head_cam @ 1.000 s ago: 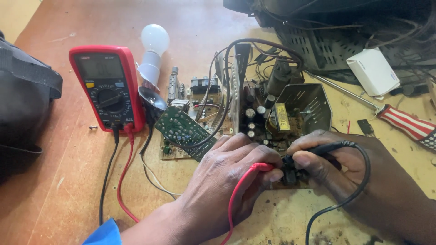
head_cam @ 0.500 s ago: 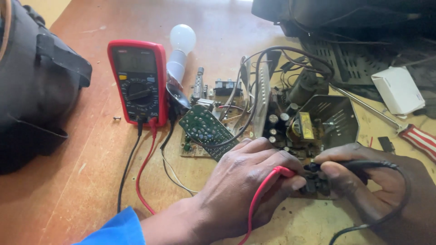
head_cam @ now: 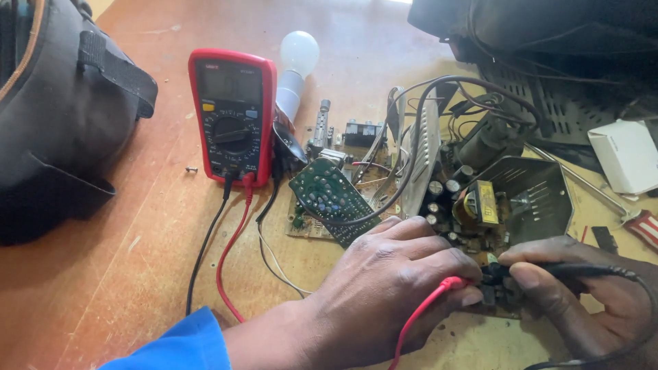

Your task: Testing an electronic circuit board using a digital multimeter to diagnose faults by checking various components and solder joints.

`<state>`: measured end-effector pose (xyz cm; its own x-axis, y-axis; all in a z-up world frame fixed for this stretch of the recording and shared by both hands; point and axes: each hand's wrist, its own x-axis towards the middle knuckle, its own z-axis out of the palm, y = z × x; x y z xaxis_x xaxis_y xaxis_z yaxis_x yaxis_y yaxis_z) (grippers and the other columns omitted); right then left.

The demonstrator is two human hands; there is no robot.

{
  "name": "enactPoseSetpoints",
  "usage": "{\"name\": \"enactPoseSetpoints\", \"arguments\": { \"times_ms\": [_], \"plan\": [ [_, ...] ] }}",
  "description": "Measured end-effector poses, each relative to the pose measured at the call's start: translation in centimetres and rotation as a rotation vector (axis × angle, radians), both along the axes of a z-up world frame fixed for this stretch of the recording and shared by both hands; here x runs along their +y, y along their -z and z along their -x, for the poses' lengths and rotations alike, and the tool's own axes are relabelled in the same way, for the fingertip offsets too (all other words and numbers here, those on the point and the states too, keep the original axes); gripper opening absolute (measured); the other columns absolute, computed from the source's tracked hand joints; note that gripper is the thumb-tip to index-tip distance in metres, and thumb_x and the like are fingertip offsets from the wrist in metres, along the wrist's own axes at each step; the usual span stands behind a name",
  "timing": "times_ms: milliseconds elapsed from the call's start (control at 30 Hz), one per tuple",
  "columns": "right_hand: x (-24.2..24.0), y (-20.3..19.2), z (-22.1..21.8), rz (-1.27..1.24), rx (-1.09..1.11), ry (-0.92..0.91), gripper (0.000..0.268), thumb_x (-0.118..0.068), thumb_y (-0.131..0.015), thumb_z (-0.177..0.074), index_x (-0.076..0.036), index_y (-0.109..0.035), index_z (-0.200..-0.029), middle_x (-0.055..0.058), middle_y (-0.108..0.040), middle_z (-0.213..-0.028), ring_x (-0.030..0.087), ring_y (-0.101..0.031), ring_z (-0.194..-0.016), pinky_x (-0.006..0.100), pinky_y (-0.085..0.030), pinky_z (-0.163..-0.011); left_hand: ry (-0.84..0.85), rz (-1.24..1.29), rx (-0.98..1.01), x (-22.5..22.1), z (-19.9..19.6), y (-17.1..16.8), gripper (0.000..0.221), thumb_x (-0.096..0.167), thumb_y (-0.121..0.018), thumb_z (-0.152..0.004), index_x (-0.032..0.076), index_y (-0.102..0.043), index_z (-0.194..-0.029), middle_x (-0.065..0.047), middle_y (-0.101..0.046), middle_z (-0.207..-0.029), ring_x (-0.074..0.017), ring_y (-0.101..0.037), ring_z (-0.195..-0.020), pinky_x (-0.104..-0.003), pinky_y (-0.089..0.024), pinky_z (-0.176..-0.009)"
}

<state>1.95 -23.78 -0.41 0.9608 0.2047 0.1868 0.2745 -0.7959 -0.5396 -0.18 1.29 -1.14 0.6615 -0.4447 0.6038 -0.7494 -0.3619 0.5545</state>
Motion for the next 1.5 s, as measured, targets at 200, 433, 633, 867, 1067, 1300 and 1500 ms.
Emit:
{"name": "enactPoseSetpoints", "arguments": {
  "times_ms": [200, 433, 633, 867, 1067, 1300, 1500],
  "plan": [
    [-0.6, 0.1, -0.4, 0.057, -0.023, -0.068, 0.027, -0.033, -0.063, -0.089, -0.021, -0.086, -0.09, -0.01, -0.087, -0.084, 0.006, -0.079, -0.074, 0.021, -0.054, -0.072, -0.005, -0.001, 0.003, 0.0, -0.1, 0.1, 0.02, 0.029, -0.05, -0.108, 0.013, -0.063, -0.107, -0.004, -0.069, -0.094, -0.0277, -0.063, -0.09, -0.038, -0.049, -0.082],
    [-1.2, 0.3, -0.8, 0.107, 0.059, -0.027, 0.029, -0.038, -0.063, -0.086, -0.025, -0.089, -0.092, -0.013, -0.09, -0.087, 0.005, -0.081, -0.076, 0.022, -0.055, -0.071, 0.032, -0.007, 0.011, 0.1, -0.2, 0.1, 0.024, 0.031, -0.047, -0.108, 0.013, -0.062, -0.111, -0.005, -0.068, -0.095, -0.0296, -0.063, -0.092, -0.041, -0.049, -0.084],
    [-1.1, 0.6, -0.5, 0.098, 0.018, -0.084, 0.028, -0.036, -0.064, -0.086, -0.025, -0.087, -0.096, -0.012, -0.089, -0.089, 0.005, -0.082, -0.076, 0.021, -0.057, -0.071, -0.023, -0.016, -0.038, -0.2, -0.2, 0.5, 0.019, 0.028, -0.051, -0.108, 0.012, -0.062, -0.109, -0.004, -0.069, -0.097, -0.0293, -0.062, -0.093, -0.039, -0.051, -0.086],
    [-0.5, 0.8, 0.5, -0.004, -0.063, 0.081, 0.02, -0.037, -0.071, -0.082, -0.02, -0.081, -0.085, -0.007, -0.078, -0.068, 0.011, -0.061, -0.047, 0.024, -0.048, -0.053, -0.019, -0.003, -0.039, -0.2, -0.7, 1.1, 0.024, 0.033, -0.049, -0.109, 0.013, -0.063, -0.111, -0.005, -0.07, -0.097, -0.0278, -0.062, -0.09, -0.039, -0.047, -0.08],
    [-1.3, 1.2, 0.3, 0.044, -0.07, 0.058, 0.018, -0.04, -0.072, -0.081, -0.024, -0.081, -0.084, -0.01, -0.077, -0.064, 0.007, -0.064, -0.046, 0.022, -0.048, -0.052, 0.0, -0.071, -0.048, -0.1, -0.9, 1.2, 0.027, 0.032, -0.045, -0.11, 0.014, -0.066, -0.114, -0.003, -0.068, -0.101, -0.0264, -0.058, -0.094, -0.039, -0.044, -0.081],
    [-0.3, 0.4, 0.6, 0.059, -0.121, 0.062, 0.017, -0.038, -0.071, -0.083, -0.024, -0.079, -0.086, -0.012, -0.076, -0.066, 0.006, -0.064, -0.048, 0.022, -0.048, -0.052, -0.008, -0.073, -0.052, -0.2, -0.9, 1.4, 0.03, 0.032, -0.042, -0.111, 0.013, -0.066, -0.114, -0.005, -0.067, -0.099, -0.0269, -0.058, -0.092, -0.039, -0.044, -0.082],
    [-0.3, 0.4, 0.5, -0.048, -0.033, 0.057, 0.02, -0.037, -0.071, -0.083, -0.019, -0.079, -0.081, -0.006, -0.075, -0.058, 0.007, -0.066, -0.041, 0.02, -0.049, -0.05, -0.011, -0.086, -0.031, -0.4, -0.9, 1.4, 0.029, 0.034, -0.043, -0.111, 0.016, -0.065, -0.115, -0.003, -0.068, -0.1, -0.0261, -0.058, -0.093, -0.039, -0.043, -0.081]
  ]
}}
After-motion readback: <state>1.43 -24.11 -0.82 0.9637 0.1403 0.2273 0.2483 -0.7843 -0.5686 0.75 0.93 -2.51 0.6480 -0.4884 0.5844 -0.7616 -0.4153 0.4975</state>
